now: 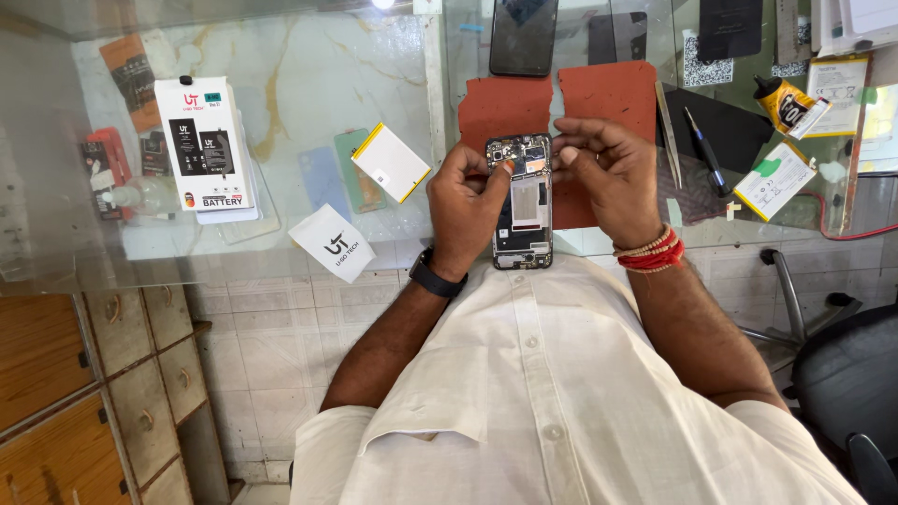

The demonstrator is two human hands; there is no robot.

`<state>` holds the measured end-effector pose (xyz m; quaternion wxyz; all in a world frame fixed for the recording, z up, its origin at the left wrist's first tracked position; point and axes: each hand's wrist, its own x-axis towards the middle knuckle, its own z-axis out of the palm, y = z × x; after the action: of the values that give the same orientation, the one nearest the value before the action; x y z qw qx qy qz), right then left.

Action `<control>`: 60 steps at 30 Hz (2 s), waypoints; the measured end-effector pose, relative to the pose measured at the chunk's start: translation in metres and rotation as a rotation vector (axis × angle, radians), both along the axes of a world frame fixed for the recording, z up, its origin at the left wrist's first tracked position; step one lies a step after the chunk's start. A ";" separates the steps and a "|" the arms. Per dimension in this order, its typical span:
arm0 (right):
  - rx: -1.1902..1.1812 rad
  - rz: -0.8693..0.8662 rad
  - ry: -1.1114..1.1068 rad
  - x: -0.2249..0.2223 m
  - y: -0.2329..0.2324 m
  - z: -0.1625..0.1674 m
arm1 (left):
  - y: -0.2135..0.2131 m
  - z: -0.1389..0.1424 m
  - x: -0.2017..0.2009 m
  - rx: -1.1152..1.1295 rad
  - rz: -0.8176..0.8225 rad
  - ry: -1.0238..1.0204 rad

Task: The person uses a metal prying tool to carefully pry open the back cover of a smartphone. They then lift the internal motherboard assembly and disconnect a ribbon cable. Finally, they apply adhesive from a small tube to the phone's frame.

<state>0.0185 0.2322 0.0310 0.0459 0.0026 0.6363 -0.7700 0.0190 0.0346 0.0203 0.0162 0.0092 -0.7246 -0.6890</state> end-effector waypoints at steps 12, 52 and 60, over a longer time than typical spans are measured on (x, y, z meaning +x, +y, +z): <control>0.093 0.019 -0.044 -0.005 -0.006 0.004 | -0.009 0.012 -0.011 -0.034 -0.056 -0.046; -0.026 0.174 -0.136 -0.013 -0.016 0.013 | -0.020 0.008 -0.013 0.090 -0.165 -0.075; -0.008 0.198 -0.136 -0.013 -0.024 0.013 | -0.018 0.011 -0.009 0.022 -0.169 -0.030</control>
<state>0.0059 0.2077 0.0439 0.1647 -0.0081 0.6257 -0.7624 0.0096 0.0170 0.0311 -0.0530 -0.0413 -0.7153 -0.6956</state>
